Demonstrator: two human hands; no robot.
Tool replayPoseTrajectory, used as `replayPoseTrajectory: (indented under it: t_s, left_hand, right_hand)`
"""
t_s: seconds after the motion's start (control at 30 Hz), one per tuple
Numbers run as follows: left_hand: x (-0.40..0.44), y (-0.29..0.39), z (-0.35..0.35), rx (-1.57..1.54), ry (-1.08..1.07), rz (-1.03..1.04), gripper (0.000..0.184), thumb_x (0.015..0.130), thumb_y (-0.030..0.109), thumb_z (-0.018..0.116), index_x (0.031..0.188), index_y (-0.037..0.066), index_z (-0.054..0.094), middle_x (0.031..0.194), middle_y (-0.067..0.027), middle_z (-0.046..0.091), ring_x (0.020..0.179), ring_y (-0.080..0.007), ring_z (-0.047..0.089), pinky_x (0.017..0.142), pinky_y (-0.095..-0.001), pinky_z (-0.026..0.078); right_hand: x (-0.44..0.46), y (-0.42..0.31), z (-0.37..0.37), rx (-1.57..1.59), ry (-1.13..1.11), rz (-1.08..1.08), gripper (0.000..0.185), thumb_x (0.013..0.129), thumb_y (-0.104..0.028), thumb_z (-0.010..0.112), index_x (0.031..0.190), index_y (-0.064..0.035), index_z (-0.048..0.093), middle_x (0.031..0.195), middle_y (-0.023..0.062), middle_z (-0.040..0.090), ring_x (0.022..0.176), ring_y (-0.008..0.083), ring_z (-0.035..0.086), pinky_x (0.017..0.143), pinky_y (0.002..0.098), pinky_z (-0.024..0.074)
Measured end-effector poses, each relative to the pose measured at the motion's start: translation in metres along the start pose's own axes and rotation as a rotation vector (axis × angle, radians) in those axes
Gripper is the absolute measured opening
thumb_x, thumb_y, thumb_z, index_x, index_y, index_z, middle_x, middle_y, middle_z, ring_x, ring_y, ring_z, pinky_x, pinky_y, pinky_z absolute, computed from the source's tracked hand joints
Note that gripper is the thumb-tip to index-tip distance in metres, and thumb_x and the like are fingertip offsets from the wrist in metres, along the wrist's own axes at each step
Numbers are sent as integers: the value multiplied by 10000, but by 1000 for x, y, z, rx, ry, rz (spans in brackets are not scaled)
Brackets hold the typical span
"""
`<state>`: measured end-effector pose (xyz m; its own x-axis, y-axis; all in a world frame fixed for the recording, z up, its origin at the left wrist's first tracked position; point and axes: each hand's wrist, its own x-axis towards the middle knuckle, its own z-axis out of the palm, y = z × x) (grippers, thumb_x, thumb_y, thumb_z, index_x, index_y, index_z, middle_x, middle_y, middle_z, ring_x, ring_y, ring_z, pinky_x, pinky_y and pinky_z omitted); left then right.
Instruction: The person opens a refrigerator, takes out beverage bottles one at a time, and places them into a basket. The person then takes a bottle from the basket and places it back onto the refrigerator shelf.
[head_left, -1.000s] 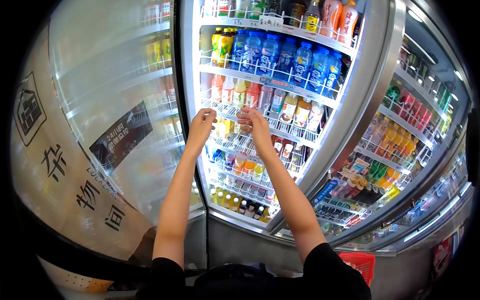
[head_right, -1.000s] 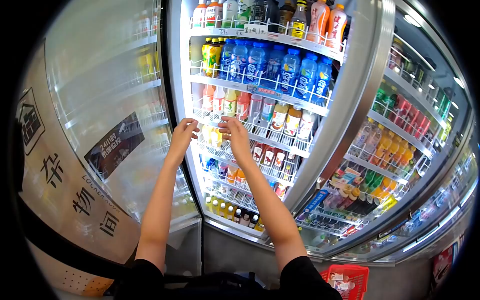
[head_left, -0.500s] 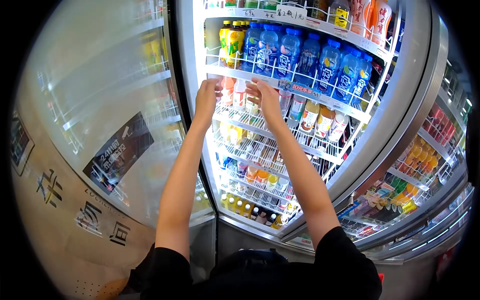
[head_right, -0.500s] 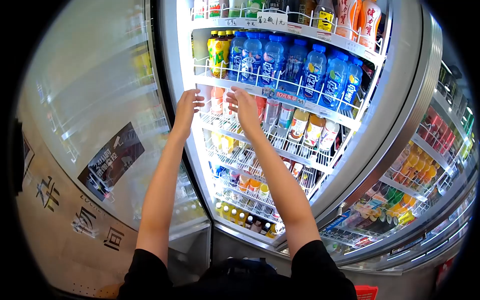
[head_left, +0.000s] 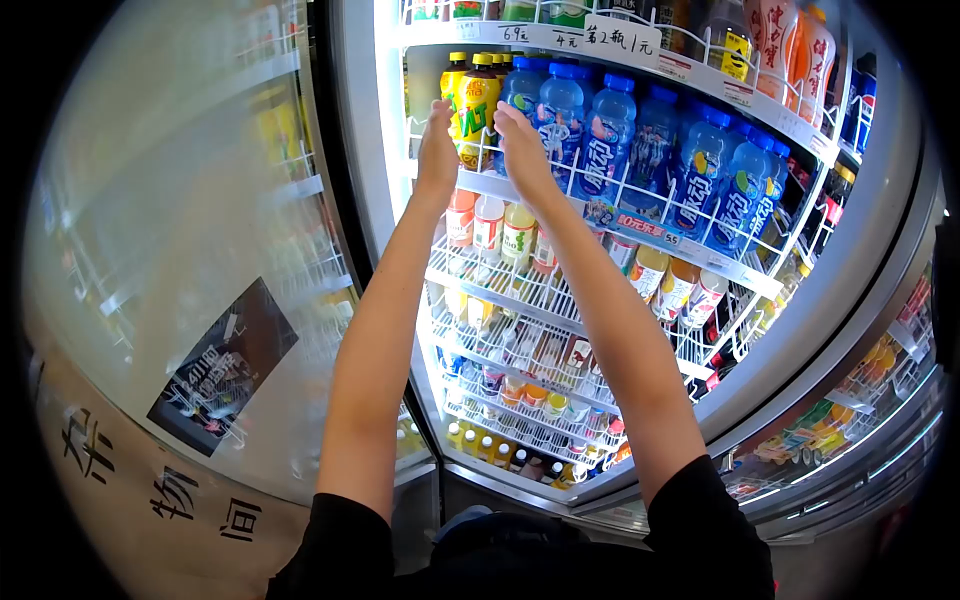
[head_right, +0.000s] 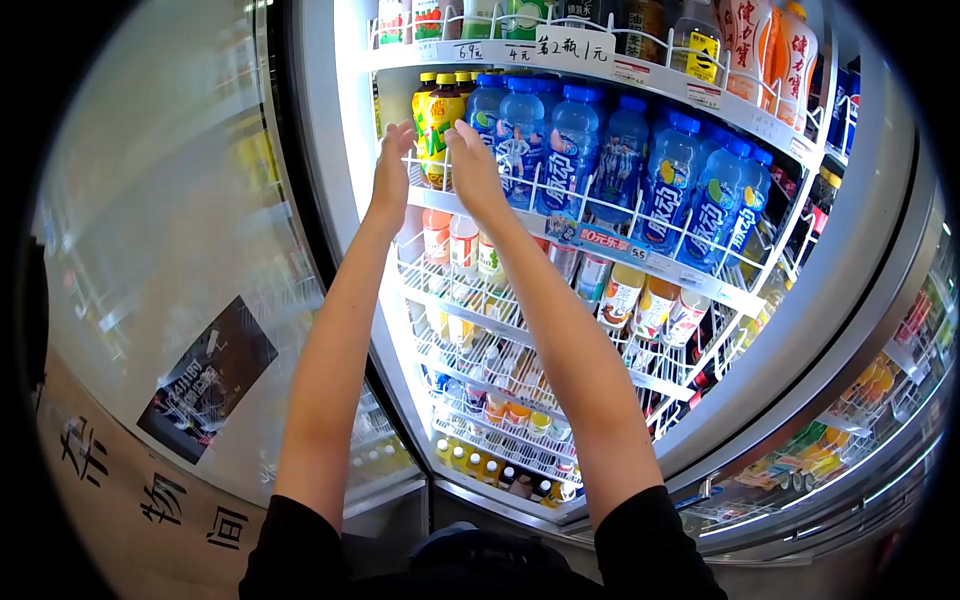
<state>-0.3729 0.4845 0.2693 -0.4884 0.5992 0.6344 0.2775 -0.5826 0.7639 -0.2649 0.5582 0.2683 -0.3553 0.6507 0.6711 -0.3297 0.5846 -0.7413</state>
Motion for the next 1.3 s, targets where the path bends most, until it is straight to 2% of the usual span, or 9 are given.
replayPoseTrajectory:
  t_s: [0.3, 0.37, 0.53, 0.6, 0.7, 0.77, 0.8, 1.13, 1.3]
  left_hand:
    - [79, -40, -22, 16, -80, -147, 850, 969, 679, 147, 1505, 40, 306, 1531, -215, 338, 1457, -291, 246, 1186, -443, 94]
    - [93, -55, -20, 5, -161, -180, 850, 986, 650, 181, 1533, 0, 186, 1558, -224, 273, 1461, -289, 239, 1177, -383, 174]
    - [124, -104, -15, 43, -142, -277, 859, 939, 707, 258, 1489, 53, 338, 1434, -253, 364, 1331, -324, 349, 1068, -394, 315]
    - [121, -100, -16, -12, -114, -290, 833, 946, 686, 296, 1453, 35, 404, 1394, -220, 415, 1285, -291, 395, 1002, -385, 360]
    - [94, -69, -13, -123, -92, -274, 709, 1011, 569, 339, 1426, 2, 427, 1393, -118, 485, 1289, -197, 414, 1118, -330, 243]
    - [88, -78, -17, -310, -153, -58, 649, 1025, 523, 352, 1417, 12, 432, 1382, -103, 488, 1279, -182, 420, 1107, -321, 259]
    - [82, -75, -17, -294, -132, -6, 614, 1034, 498, 352, 1417, 23, 422, 1388, -93, 479, 1267, -178, 432, 1090, -313, 290]
    - [46, -36, -9, -163, -105, 308, 582, 1051, 461, 328, 1456, 47, 389, 1407, -150, 438, 1334, -260, 404, 1109, -362, 309]
    - [33, -16, -17, -136, -197, 424, 572, 1048, 436, 362, 1479, 60, 363, 1445, -170, 422, 1359, -276, 397, 1115, -373, 313]
  right_hand:
    - [54, 27, 19, -489, 54, 19, 433, 877, -281, 496, 1106, 72, 596, 1033, 314, 647, 1011, 452, 619, 882, 475, 485]
    - [55, 20, 22, -660, 64, 72, 422, 872, -277, 494, 1060, 80, 614, 1038, 320, 643, 1005, 456, 620, 886, 485, 485]
    - [55, 26, 27, -643, 127, 4, 367, 860, -250, 485, 952, 70, 639, 953, 324, 647, 937, 470, 626, 856, 500, 489]
    - [49, 22, 25, -600, 131, 36, 352, 860, -241, 484, 949, 61, 642, 949, 316, 648, 921, 467, 626, 841, 504, 488]
    - [42, 21, 19, -621, 129, -59, 325, 865, -213, 493, 983, 43, 654, 928, 293, 653, 859, 444, 632, 776, 485, 495]
    - [23, 15, 22, -468, 84, -64, 378, 899, -216, 536, 1176, 24, 629, 1034, 227, 690, 966, 323, 681, 861, 346, 497]
    - [18, 20, 26, -422, 119, -182, 364, 895, -181, 518, 1149, 60, 620, 942, 266, 675, 825, 374, 673, 731, 396, 509]
    - [-4, 20, 23, -174, 34, -306, 500, 960, -82, 501, 1443, 8, 406, 1415, 178, 522, 1258, 238, 540, 1035, 331, 412]
    - [-30, 1, 27, -113, 86, -349, 515, 970, -99, 526, 1458, -3, 392, 1412, 178, 522, 1286, 240, 515, 1063, 354, 397]
